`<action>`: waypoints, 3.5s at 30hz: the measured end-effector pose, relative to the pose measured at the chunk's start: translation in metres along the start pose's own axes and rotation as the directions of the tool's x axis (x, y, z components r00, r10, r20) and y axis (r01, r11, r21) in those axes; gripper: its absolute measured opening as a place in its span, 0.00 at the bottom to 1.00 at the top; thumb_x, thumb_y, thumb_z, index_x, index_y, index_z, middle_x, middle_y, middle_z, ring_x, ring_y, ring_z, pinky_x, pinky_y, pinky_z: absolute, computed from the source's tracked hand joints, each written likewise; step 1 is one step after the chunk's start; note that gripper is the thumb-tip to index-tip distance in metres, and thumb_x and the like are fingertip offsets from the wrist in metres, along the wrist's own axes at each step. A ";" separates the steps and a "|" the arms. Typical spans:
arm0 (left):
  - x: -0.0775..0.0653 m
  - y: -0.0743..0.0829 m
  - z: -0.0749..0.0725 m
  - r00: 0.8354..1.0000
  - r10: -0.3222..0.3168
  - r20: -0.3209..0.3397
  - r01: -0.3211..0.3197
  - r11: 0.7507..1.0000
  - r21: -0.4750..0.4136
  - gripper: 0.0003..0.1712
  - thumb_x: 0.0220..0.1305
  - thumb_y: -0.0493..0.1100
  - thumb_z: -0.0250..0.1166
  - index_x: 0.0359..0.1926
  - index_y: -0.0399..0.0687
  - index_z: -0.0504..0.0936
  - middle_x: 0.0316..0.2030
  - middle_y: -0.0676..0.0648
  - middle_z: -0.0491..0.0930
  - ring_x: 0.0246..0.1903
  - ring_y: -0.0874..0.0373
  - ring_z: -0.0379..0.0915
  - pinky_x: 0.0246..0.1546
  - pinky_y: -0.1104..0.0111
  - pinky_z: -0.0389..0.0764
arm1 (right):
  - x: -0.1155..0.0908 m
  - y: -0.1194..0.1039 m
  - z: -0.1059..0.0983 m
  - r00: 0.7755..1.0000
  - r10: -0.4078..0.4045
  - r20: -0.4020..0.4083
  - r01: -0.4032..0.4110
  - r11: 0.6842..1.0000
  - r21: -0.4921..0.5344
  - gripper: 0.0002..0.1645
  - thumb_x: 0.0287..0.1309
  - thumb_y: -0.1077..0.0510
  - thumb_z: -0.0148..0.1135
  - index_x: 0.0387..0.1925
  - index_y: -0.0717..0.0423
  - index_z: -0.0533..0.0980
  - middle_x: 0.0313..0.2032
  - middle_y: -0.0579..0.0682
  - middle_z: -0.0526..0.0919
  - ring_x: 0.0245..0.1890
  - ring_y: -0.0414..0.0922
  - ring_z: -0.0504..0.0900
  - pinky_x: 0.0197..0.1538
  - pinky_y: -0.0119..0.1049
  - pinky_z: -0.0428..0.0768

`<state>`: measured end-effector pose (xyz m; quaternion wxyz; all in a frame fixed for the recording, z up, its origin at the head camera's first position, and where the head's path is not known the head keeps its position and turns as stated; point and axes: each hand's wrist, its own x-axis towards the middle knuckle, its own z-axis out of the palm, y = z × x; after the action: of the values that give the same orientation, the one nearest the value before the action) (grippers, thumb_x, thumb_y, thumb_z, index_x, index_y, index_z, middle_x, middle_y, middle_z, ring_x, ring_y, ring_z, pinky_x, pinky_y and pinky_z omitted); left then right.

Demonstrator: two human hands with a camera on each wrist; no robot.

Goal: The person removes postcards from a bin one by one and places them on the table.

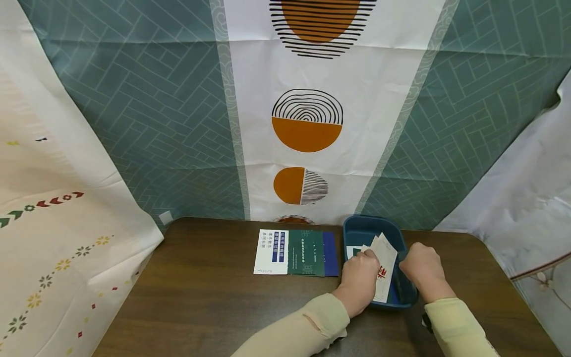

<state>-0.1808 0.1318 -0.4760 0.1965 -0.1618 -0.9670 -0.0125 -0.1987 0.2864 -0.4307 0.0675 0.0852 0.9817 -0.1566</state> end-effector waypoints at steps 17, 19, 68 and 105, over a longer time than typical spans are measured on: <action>-0.003 -0.014 -0.022 0.994 0.091 0.065 -0.089 0.995 -0.035 0.20 0.48 0.54 0.70 0.40 0.54 0.75 0.26 0.57 0.77 0.20 0.67 0.71 0.17 0.72 0.72 | 0.000 -0.001 -0.001 1.000 0.000 -0.003 0.000 1.000 -0.007 0.13 0.47 0.60 0.60 0.28 0.70 0.74 0.19 0.55 0.72 0.18 0.49 0.71 0.21 0.39 0.75; -0.004 -0.018 -0.027 0.994 0.090 0.069 -0.084 0.993 -0.084 0.20 0.48 0.52 0.71 0.41 0.54 0.76 0.26 0.58 0.77 0.20 0.68 0.70 0.17 0.72 0.72 | 0.000 -0.001 0.000 1.000 0.004 -0.002 -0.004 1.000 -0.005 0.14 0.48 0.60 0.60 0.30 0.72 0.74 0.20 0.55 0.72 0.18 0.49 0.71 0.21 0.39 0.75; -0.032 -0.231 -0.073 0.844 -0.502 -0.187 0.210 0.631 -0.747 0.12 0.53 0.44 0.70 0.38 0.44 0.82 0.26 0.55 0.79 0.20 0.66 0.71 0.19 0.73 0.73 | 0.002 0.004 0.006 0.999 0.037 -0.040 -0.036 0.999 0.019 0.14 0.48 0.59 0.61 0.29 0.70 0.74 0.21 0.56 0.73 0.19 0.50 0.71 0.20 0.39 0.73; -0.080 -0.291 -0.010 0.781 -0.563 0.272 0.601 0.555 -0.575 0.12 0.47 0.40 0.72 0.30 0.38 0.80 0.18 0.51 0.74 0.16 0.60 0.69 0.16 0.67 0.71 | 0.006 0.001 0.003 0.999 0.040 -0.024 -0.040 0.999 0.005 0.15 0.48 0.59 0.60 0.30 0.71 0.74 0.21 0.57 0.73 0.19 0.51 0.71 0.20 0.40 0.73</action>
<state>-0.1994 -0.1691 -0.4862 0.0873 0.1099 -0.9070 -0.3971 -0.2042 0.2868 -0.4351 0.0585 0.1068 0.9802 -0.1563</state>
